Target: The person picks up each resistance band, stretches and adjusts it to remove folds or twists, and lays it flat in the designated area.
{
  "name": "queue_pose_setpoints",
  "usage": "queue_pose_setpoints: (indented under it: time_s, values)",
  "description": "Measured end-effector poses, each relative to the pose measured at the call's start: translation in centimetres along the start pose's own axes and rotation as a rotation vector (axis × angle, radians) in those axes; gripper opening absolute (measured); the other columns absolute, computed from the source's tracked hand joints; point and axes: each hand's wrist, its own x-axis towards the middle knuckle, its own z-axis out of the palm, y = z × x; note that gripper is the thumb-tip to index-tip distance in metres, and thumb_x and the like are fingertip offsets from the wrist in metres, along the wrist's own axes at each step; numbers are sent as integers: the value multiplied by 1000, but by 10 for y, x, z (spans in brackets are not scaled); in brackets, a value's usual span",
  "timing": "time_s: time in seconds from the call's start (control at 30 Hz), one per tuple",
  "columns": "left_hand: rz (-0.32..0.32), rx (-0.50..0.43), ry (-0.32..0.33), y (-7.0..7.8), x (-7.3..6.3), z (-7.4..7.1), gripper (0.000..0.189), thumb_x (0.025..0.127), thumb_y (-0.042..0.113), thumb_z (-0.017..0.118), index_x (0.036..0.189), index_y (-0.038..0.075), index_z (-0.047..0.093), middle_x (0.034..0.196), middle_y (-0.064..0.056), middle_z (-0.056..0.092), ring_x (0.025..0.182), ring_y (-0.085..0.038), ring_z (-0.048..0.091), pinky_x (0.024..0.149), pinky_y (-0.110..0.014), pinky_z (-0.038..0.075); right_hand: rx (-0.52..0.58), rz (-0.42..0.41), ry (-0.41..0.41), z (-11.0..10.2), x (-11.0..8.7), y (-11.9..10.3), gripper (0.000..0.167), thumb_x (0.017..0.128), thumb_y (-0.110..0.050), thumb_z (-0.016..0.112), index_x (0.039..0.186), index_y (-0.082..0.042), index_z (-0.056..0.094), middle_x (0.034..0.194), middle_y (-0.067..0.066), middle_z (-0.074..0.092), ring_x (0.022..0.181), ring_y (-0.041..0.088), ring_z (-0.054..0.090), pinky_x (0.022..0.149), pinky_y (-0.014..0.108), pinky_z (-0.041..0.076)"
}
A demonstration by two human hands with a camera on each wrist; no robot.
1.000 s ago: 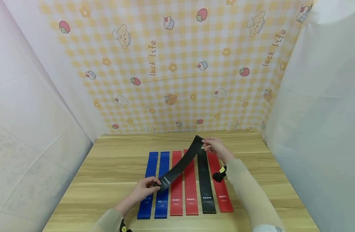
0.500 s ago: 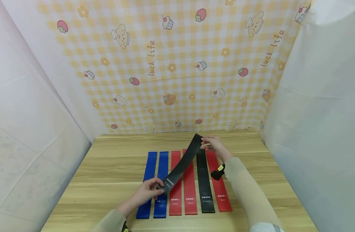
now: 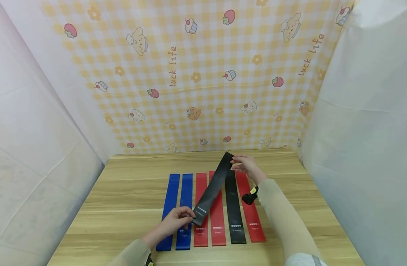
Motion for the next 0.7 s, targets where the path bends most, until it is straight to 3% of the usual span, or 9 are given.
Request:
queue_pose_setpoints:
  time_s: [0.1, 0.23, 0.33, 0.53, 0.7]
  values:
    - [5, -19, -27, 4, 3, 7, 11, 93, 5, 62, 101, 4, 70, 88, -14, 69, 68, -18, 59, 63, -29, 52, -40, -7, 2, -3, 0, -1, 47, 104, -20, 52, 142, 7, 42, 96, -4, 69, 79, 10, 70, 90, 38, 55]
    - [12, -13, -59, 8, 7, 18, 10, 93, 6, 65, 101, 7, 71, 90, -5, 68, 73, -15, 59, 64, -25, 50, -62, -10, 11, -9, 1, -3, 50, 103, -21, 54, 143, 8, 42, 95, -5, 69, 80, 11, 71, 81, 31, 57]
    - [8, -22, -86, 12, 10, 28, 9, 93, 8, 66, 100, 9, 72, 89, -2, 68, 71, -12, 58, 62, -23, 48, -69, -11, 26, -15, 1, -4, 52, 103, -22, 54, 144, 8, 41, 97, -3, 69, 82, 13, 71, 82, 32, 57]
    - [6, -84, -161, 17, 17, 48, 8, 91, 8, 69, 98, 8, 74, 84, -14, 70, 59, -12, 54, 55, -23, 47, -67, -10, 39, -22, 0, -3, 53, 103, -21, 55, 146, 7, 39, 96, -3, 70, 84, 13, 72, 82, 32, 57]
    - [43, -87, -204, 21, 20, 58, 9, 92, 8, 69, 99, 6, 74, 89, -25, 69, 66, -13, 56, 57, -22, 46, -73, -14, 50, -27, -1, -2, 53, 103, -21, 54, 146, 7, 38, 101, 1, 71, 85, 14, 72, 85, 35, 57]
